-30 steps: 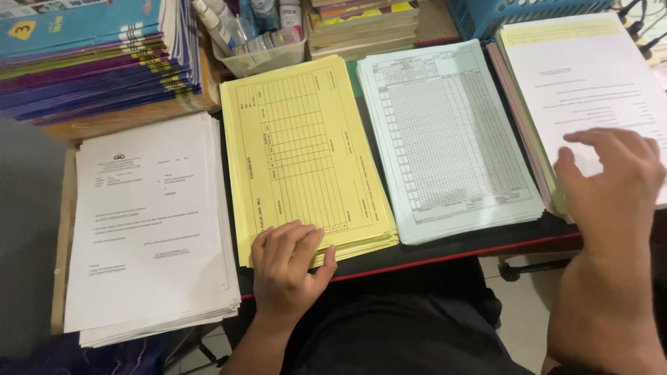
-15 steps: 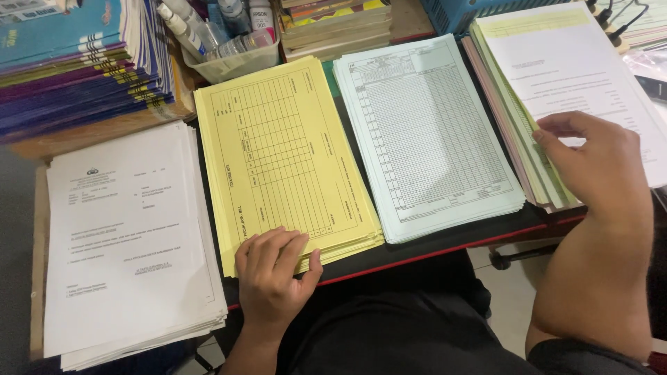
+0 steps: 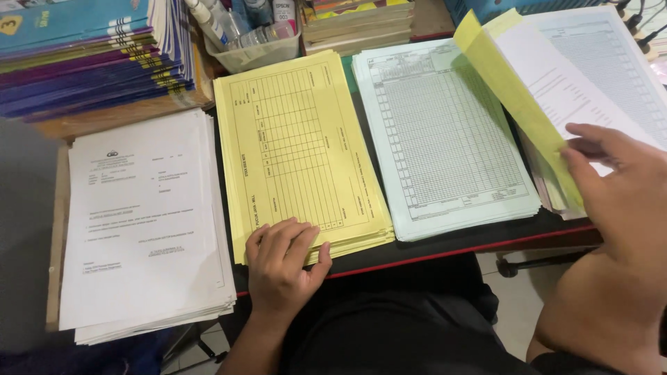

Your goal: Sorting and organizing various documents, folders, and stacks of paper on a desk.

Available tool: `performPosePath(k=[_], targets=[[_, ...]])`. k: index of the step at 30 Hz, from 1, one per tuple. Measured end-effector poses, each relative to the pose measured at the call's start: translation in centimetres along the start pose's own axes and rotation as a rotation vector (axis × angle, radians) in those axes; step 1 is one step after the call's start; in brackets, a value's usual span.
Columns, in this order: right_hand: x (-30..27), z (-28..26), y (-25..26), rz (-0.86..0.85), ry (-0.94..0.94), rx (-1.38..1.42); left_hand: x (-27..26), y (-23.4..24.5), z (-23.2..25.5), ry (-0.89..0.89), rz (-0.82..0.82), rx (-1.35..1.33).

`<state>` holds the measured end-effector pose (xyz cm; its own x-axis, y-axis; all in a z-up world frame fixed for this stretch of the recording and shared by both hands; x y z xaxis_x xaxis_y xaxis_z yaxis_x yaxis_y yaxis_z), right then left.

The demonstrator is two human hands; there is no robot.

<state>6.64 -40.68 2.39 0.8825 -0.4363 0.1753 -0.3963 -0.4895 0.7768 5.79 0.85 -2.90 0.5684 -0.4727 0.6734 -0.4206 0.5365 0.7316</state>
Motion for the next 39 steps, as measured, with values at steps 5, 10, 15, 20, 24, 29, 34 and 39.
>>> performPosePath(k=[5,10,15,20,24,29,34,39], targets=[[-0.1,0.9,0.0,0.126,0.201,-0.110,0.1,0.1,0.0,0.002,0.001,-0.005],[-3.6,-3.8,-0.7,0.220,0.531,-0.252,-0.1,0.2,-0.1,0.021,0.017,-0.014],[-7.7,-8.8,-2.0,0.253,0.978,-0.059,0.1,2.0,-0.2,0.020,0.156,-0.227],[-10.5,-11.5,-3.7,0.335,1.241,0.142,-1.3,2.1,-2.2,0.531,0.216,-1.096],[-10.7,-12.9,-5.5,0.340,1.188,0.281,-2.0,1.5,-2.4,0.728,0.418,-2.032],[-10.4,-13.0,-7.5,0.350,1.159,0.350,-5.4,0.7,-4.5,1.266,0.250,-1.433],[-9.3,-12.4,-8.2,0.326,1.112,0.449,-5.2,1.6,-3.9,1.245,0.423,-1.476],[-7.3,-15.3,-10.1,0.056,0.794,0.277,-6.7,0.5,-3.6,1.057,0.695,-1.547]])
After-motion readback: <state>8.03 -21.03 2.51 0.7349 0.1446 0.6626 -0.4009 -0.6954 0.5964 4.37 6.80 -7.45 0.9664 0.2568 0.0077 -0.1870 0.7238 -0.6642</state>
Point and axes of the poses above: each hand's wrist, its own x-axis towards the middle knuckle, its own y-axis out of the back of the hand, z = x × y, the point moved 7 cm from there along x, towards the middle knuckle, and after that the axes turned 13 degrees about -y, right-handed, at the moved point
